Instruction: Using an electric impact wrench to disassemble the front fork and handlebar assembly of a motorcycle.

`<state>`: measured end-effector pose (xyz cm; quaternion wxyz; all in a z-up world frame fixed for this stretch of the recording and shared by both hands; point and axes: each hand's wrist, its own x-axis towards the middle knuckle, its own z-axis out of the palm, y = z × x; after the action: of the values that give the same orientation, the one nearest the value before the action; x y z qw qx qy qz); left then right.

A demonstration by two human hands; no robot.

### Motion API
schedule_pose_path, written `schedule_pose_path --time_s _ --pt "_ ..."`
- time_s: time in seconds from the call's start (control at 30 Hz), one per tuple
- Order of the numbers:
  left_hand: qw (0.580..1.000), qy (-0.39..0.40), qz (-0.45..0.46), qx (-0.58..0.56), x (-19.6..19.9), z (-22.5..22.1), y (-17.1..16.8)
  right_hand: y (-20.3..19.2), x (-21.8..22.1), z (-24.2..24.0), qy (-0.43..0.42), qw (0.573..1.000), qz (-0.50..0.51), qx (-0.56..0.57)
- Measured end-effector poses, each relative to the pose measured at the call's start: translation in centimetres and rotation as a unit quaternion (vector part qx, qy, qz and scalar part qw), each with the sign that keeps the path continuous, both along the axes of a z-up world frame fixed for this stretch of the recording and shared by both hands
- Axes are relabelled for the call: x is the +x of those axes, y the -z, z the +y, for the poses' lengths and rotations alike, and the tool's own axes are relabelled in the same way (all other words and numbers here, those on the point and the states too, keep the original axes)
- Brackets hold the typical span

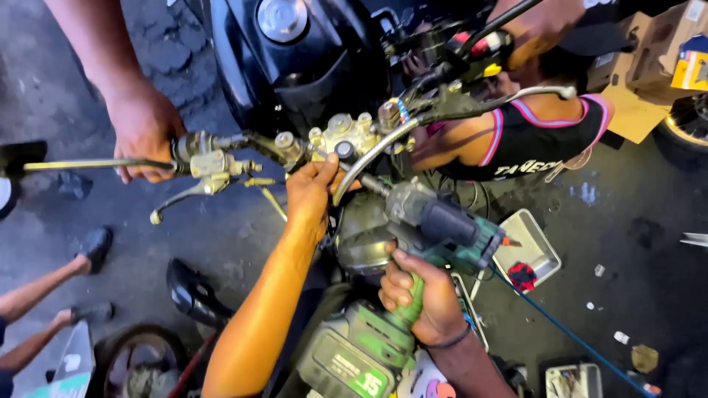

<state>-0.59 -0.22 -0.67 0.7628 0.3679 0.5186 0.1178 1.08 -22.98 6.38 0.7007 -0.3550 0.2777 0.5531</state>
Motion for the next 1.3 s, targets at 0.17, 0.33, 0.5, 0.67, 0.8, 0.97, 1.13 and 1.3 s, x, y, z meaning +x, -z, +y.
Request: schedule_pose_path --time_s 0.17,0.33,0.5,0.67,0.8,0.97,1.13,1.3 --pt "0.998 -0.03 -0.03 -0.047 -0.5 0.4 0.6 -1.0 -0.3 1.9 0.031 0.998 0.039 0.023" --pt "0.996 -0.05 -0.023 -0.064 -1.3 -0.4 1.9 -1.0 -0.6 1.7 0.014 0.998 0.034 0.044" --pt "0.998 -0.029 -0.016 -0.047 -0.8 -0.3 1.2 -1.4 0.2 2.1 0.062 0.991 0.1 0.063" --pt "0.997 -0.042 -0.035 -0.055 -0.9 -0.4 1.6 -2.2 -0.1 2.9 0.031 0.997 0.073 0.018" --pt "0.995 -0.062 -0.039 -0.066 -0.9 -0.3 2.3 -2.9 -0.1 3.4 0.051 0.994 0.09 0.029" --pt "0.995 -0.07 -0.03 -0.065 -0.8 -0.3 2.8 -2.7 0.5 3.8 0.099 0.984 0.139 0.055" --pt "0.992 -0.083 -0.052 -0.082 -0.5 0.2 2.5 -3.5 -0.1 4.8 0.078 0.994 0.072 0.033" --pt "0.989 -0.106 -0.054 -0.091 -0.6 -0.1 2.7 -3.6 0.1 4.7 0.073 0.992 0.099 0.032"
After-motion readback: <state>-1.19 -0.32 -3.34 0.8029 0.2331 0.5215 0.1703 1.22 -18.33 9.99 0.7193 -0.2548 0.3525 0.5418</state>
